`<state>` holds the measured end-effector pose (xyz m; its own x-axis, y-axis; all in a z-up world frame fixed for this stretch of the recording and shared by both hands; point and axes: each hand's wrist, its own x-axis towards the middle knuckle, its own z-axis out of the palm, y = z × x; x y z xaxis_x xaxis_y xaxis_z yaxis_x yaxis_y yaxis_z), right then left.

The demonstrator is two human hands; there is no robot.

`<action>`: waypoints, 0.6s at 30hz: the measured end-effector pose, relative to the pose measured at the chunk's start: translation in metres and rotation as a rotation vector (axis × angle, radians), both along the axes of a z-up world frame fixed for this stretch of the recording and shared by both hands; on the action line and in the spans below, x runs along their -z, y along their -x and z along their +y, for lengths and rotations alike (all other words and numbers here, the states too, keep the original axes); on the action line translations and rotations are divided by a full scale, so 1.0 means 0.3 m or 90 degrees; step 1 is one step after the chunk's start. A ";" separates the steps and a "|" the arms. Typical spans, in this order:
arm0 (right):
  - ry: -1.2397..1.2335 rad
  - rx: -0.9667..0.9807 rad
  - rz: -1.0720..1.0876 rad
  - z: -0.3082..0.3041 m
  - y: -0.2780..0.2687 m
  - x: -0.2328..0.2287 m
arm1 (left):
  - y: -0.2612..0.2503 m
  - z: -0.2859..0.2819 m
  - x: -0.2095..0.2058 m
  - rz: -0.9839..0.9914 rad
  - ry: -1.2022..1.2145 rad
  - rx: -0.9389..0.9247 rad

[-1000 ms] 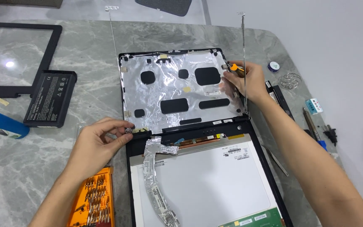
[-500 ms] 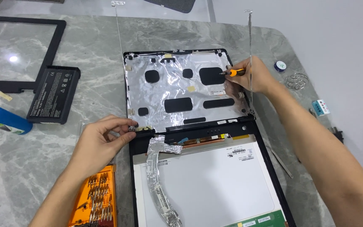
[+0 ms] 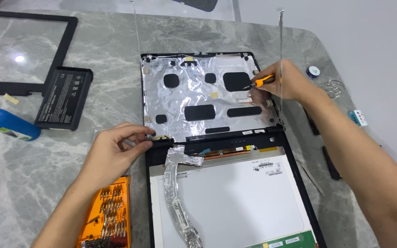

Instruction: The person works on a disassembled laptop, using a screwdriver to remove screws from the screen bezel and hinge area. They also use tweezers to handle small components and manipulate ribbon cables and connectors near the display panel.

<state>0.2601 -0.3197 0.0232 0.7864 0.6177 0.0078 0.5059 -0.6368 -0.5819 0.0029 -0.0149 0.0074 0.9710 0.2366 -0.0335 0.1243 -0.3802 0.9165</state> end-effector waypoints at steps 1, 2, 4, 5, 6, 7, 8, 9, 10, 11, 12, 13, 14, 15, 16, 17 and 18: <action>0.006 -0.003 0.002 0.005 0.013 -0.016 | 0.001 0.001 -0.001 -0.002 0.005 0.005; 0.012 -0.006 0.004 0.010 0.026 -0.032 | 0.002 0.003 -0.001 -0.004 0.009 0.009; 0.015 -0.012 0.001 0.003 -0.003 -0.018 | 0.004 0.005 -0.010 0.004 0.012 0.012; 0.019 -0.014 -0.005 -0.002 -0.017 -0.011 | 0.004 0.005 -0.013 0.011 0.017 0.019; 0.018 -0.018 -0.004 0.005 -0.014 -0.016 | 0.003 0.008 -0.016 0.012 0.016 0.015; 0.023 -0.017 -0.002 0.011 -0.011 -0.020 | 0.002 0.009 -0.019 0.010 0.018 0.022; 0.027 -0.017 0.001 0.016 -0.007 -0.023 | 0.002 0.011 -0.022 0.008 0.019 0.029; 0.027 -0.020 0.002 0.022 -0.014 -0.025 | 0.004 0.015 -0.019 0.009 0.019 0.026; 0.046 -0.017 0.007 0.028 -0.021 -0.027 | 0.005 0.018 -0.016 0.004 0.015 0.034; 0.065 -0.014 0.011 0.030 -0.028 -0.030 | 0.005 0.019 -0.013 -0.002 0.011 0.042; 0.066 -0.015 0.012 0.033 -0.022 -0.035 | 0.006 0.019 -0.016 -0.001 0.011 0.040; 0.071 -0.013 0.017 0.035 -0.015 -0.039 | 0.007 0.019 -0.018 0.001 0.015 0.040; 0.077 -0.011 0.021 0.038 -0.007 -0.043 | 0.008 0.019 -0.020 0.002 0.019 0.040; 0.077 -0.012 0.021 0.036 -0.012 -0.037 | 0.008 0.019 -0.020 0.003 0.019 0.039; 0.091 -0.008 0.009 0.035 -0.016 -0.030 | 0.008 0.019 -0.020 0.002 0.021 0.040; 0.105 -0.005 -0.003 0.033 -0.020 -0.024 | 0.008 0.019 -0.021 0.000 0.023 0.040; 0.106 -0.006 -0.003 0.032 -0.018 -0.025 | 0.008 0.019 -0.022 0.000 0.023 0.039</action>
<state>0.2654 -0.3100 0.0306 0.7810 0.6178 -0.0910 0.5145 -0.7193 -0.4668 0.0005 -0.0092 0.0140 0.9837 0.1751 -0.0414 0.1021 -0.3536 0.9298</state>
